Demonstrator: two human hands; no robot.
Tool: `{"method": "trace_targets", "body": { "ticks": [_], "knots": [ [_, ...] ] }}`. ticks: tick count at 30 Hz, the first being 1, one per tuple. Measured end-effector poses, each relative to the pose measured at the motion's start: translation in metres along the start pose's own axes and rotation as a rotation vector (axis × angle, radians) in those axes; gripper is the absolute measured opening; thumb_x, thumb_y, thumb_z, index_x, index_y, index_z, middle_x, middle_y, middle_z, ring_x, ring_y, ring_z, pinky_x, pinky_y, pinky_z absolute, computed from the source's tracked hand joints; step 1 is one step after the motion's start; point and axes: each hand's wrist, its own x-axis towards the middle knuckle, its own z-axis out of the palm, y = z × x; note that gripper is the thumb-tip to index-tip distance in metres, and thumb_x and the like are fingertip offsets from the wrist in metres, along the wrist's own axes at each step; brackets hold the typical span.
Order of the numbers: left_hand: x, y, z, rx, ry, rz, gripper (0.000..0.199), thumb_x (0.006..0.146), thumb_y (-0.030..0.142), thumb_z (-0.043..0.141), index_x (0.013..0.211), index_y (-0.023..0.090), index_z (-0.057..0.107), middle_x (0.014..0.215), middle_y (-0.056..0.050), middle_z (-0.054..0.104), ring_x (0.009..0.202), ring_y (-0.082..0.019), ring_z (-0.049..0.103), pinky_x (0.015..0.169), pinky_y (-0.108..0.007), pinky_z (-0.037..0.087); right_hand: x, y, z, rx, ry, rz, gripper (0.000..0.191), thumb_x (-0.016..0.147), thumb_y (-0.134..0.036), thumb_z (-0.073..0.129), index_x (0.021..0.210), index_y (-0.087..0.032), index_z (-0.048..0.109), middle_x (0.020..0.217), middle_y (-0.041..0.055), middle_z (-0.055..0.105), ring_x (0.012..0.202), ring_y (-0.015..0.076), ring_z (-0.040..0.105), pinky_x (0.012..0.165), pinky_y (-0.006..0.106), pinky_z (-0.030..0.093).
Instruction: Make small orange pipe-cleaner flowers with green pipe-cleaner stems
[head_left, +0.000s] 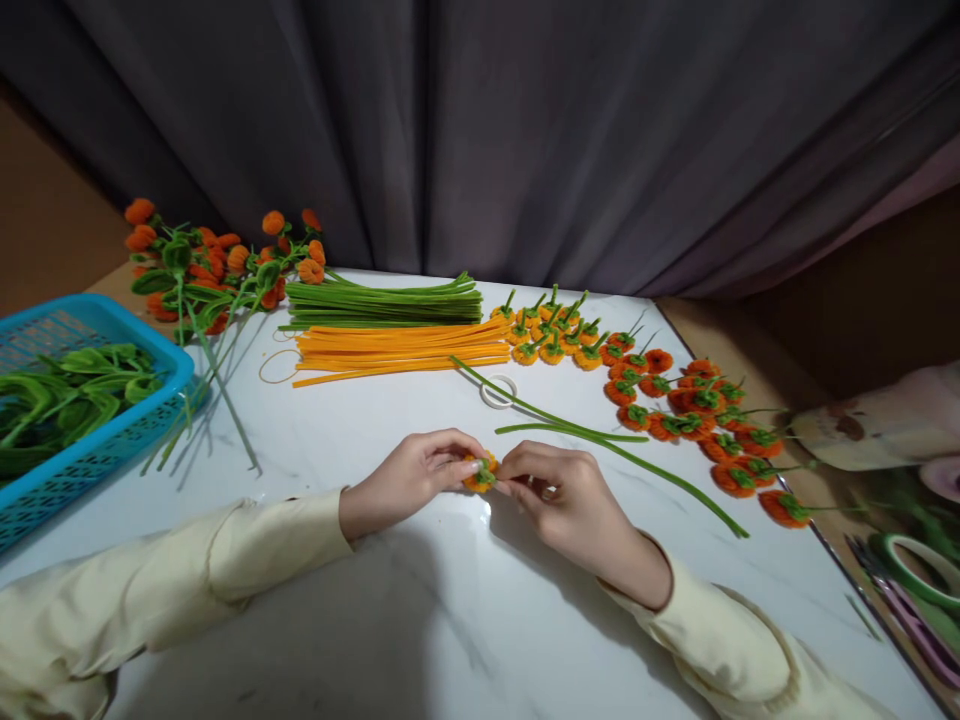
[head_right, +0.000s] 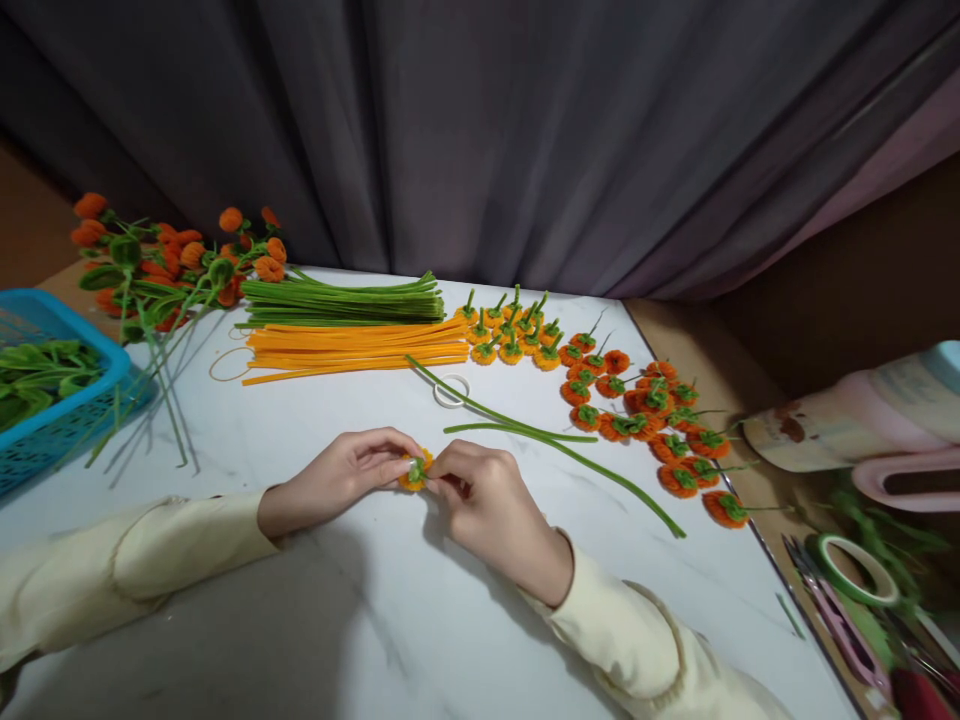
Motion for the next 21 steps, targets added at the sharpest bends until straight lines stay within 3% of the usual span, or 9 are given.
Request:
{"method": "trace_targets", "body": {
  "ticks": [7, 16, 21],
  "knots": [
    [-0.001, 0.003, 0.001, -0.015, -0.009, -0.033, 0.020, 0.074, 0.028, 0.067, 0.087, 0.012, 0.065, 0.087, -0.005, 0.063, 0.084, -0.016, 0.060, 0.075, -0.029, 0.052, -0.006, 0.002, -0.001, -0.214, -0.026, -0.202, 0.030, 0.069, 0.002, 0.038, 0.075, -0.015, 0.061, 0.071, 0.0054, 0.062, 0.063, 0.0133, 0.057, 0.057, 0.022, 0.043],
    [-0.001, 0.003, 0.001, -0.057, -0.011, -0.056, 0.023, 0.074, 0.031, 0.068, 0.089, 0.013, 0.066, 0.090, -0.006, 0.064, 0.088, -0.018, 0.061, 0.078, -0.032, 0.052, -0.004, 0.004, -0.004, -0.215, 0.016, -0.242, 0.030, 0.069, 0.001, 0.037, 0.073, -0.017, 0.061, 0.071, 0.0042, 0.063, 0.060, 0.0129, 0.058, 0.054, 0.021, 0.044],
    [0.000, 0.004, -0.002, -0.065, -0.025, -0.071, 0.022, 0.076, 0.029, 0.066, 0.092, 0.014, 0.064, 0.090, -0.004, 0.065, 0.087, -0.016, 0.061, 0.081, -0.031, 0.051, -0.005, 0.013, 0.003, -0.359, 0.115, -0.449, 0.029, 0.071, 0.001, 0.038, 0.082, -0.013, 0.061, 0.074, 0.0088, 0.064, 0.062, 0.0166, 0.058, 0.051, 0.026, 0.043]
  ]
}}
